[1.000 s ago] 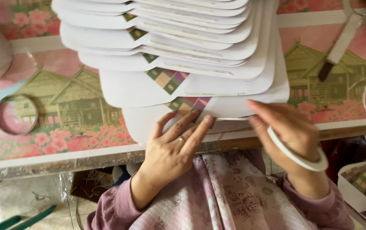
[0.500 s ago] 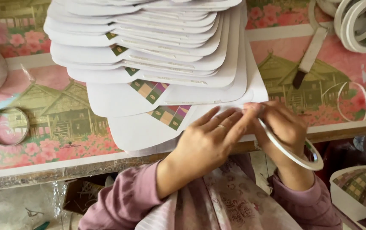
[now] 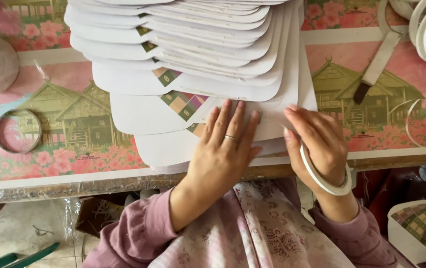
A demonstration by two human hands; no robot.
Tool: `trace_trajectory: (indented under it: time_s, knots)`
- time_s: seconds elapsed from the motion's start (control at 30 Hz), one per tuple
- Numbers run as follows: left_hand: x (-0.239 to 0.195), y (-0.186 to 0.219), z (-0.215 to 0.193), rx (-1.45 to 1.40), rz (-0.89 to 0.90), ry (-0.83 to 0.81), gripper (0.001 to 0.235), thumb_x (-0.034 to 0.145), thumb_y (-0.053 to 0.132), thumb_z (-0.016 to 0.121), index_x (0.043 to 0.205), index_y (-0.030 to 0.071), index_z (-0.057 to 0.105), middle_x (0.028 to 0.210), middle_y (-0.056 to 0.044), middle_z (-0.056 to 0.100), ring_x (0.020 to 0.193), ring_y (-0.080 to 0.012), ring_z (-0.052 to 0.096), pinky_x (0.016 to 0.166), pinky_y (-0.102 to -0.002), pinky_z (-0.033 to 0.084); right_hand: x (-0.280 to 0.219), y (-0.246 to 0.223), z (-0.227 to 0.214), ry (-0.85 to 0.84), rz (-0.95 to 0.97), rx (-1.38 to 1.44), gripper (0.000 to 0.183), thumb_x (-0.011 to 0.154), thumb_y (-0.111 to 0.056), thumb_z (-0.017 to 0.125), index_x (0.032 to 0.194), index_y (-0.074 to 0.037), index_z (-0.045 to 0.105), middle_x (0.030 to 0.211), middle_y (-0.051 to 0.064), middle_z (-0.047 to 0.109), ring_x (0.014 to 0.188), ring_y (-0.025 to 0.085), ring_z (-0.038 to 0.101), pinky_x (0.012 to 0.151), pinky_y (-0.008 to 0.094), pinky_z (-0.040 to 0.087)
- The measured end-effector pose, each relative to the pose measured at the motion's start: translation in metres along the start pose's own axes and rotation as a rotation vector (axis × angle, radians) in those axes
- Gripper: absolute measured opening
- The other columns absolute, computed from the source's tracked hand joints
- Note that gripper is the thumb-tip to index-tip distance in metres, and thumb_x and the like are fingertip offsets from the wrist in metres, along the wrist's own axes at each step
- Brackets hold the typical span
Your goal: The person repeatedly applies a strip of white tape to the edge of a stack of white paper cutouts. They smooth the tape with their fingers and continue the process on multiple items in the stack.
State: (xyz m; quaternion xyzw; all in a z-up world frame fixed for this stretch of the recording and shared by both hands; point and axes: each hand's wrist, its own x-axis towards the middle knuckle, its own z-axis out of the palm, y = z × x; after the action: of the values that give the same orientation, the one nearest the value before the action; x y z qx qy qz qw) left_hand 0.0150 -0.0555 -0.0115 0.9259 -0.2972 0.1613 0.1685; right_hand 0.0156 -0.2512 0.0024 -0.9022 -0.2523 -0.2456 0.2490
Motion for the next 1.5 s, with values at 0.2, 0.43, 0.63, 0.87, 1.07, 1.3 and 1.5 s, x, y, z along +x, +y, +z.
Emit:
trace_trajectory:
  time_s: [0.2, 0.43, 0.63, 0.87, 1.07, 1.3, 1.5]
  knots:
    - [-0.002, 0.005, 0.022, 0.329, 0.038, -0.05, 0.05, 0.108, 0.053, 0.046, 0.145, 0.032, 0.02, 0.138, -0.023, 0.039, 0.131, -0.0453, 0.044, 0.112, -0.056, 0.042, 0.002, -0.044, 0.004, 0.148, -0.234, 0.182, 0.007, 0.086, 0.006, 0.063, 0.093, 0.005, 0.065, 0.079, 0.014, 0.065, 0.073, 0.024, 0.054, 0.061, 0.034, 0.049]
    - [-0.037, -0.033, -0.046, -0.271, -0.02, 0.157, 0.033, 0.104, 0.005, 0.045, 0.134, -0.007, 0.041, 0.119, -0.013, 0.066, 0.108, -0.0246, 0.068, 0.103, -0.038, 0.054, 0.021, -0.05, 0.011, -0.154, 0.182, 0.324, 0.024, 0.097, 0.001, 0.053, 0.119, 0.011, 0.058, 0.083, 0.017, 0.067, 0.077, 0.027, 0.06, 0.072, 0.036, 0.05]
    - [-0.046, -0.037, -0.041, -0.157, 0.121, -0.004, 0.04, 0.098, 0.005, 0.035, 0.136, 0.013, 0.047, 0.131, 0.0, 0.063, 0.123, -0.0208, 0.059, 0.105, -0.038, 0.043, 0.015, -0.037, 0.012, -0.184, 0.084, 0.192, 0.024, 0.097, -0.001, 0.056, 0.116, 0.011, 0.063, 0.082, 0.015, 0.067, 0.068, 0.025, 0.058, 0.072, 0.036, 0.048]
    - [-0.044, -0.027, -0.031, -0.124, 0.062, 0.077, 0.036, 0.097, -0.001, 0.042, 0.132, 0.004, 0.047, 0.116, -0.003, 0.071, 0.117, -0.0187, 0.063, 0.101, -0.041, 0.044, -0.019, 0.015, -0.005, -0.079, 0.115, 0.02, 0.013, 0.092, 0.004, 0.073, 0.103, 0.01, 0.068, 0.09, 0.02, 0.066, 0.076, 0.025, 0.059, 0.07, 0.034, 0.051]
    - [-0.008, 0.006, -0.019, -0.215, 0.136, -0.003, 0.036, 0.098, 0.008, 0.045, 0.134, 0.001, 0.047, 0.126, -0.012, 0.065, 0.121, -0.0229, 0.061, 0.108, -0.044, 0.036, -0.008, 0.009, -0.001, -0.066, 0.114, 0.07, 0.006, 0.094, 0.0, 0.064, 0.096, 0.005, 0.067, 0.086, 0.015, 0.061, 0.074, 0.025, 0.057, 0.068, 0.034, 0.047]
    - [0.028, 0.008, -0.051, 0.017, 0.155, 0.097, 0.034, 0.108, 0.02, 0.052, 0.142, 0.018, 0.043, 0.111, -0.003, 0.066, 0.11, -0.0189, 0.067, 0.094, -0.035, 0.056, -0.012, 0.003, -0.012, 0.2, 0.067, 0.07, 0.012, 0.091, 0.01, 0.072, 0.099, 0.011, 0.064, 0.092, 0.024, 0.063, 0.075, 0.033, 0.064, 0.067, 0.039, 0.053]
    - [0.013, -0.054, -0.021, 0.023, 0.009, 0.088, 0.063, 0.092, 0.0, 0.069, 0.146, 0.01, 0.036, 0.108, -0.007, 0.068, 0.099, -0.0198, 0.063, 0.069, -0.029, 0.054, -0.003, 0.005, 0.022, 0.149, -0.041, 0.008, 0.017, 0.092, 0.007, 0.07, 0.108, 0.006, 0.065, 0.097, 0.02, 0.069, 0.081, 0.029, 0.057, 0.076, 0.039, 0.046]
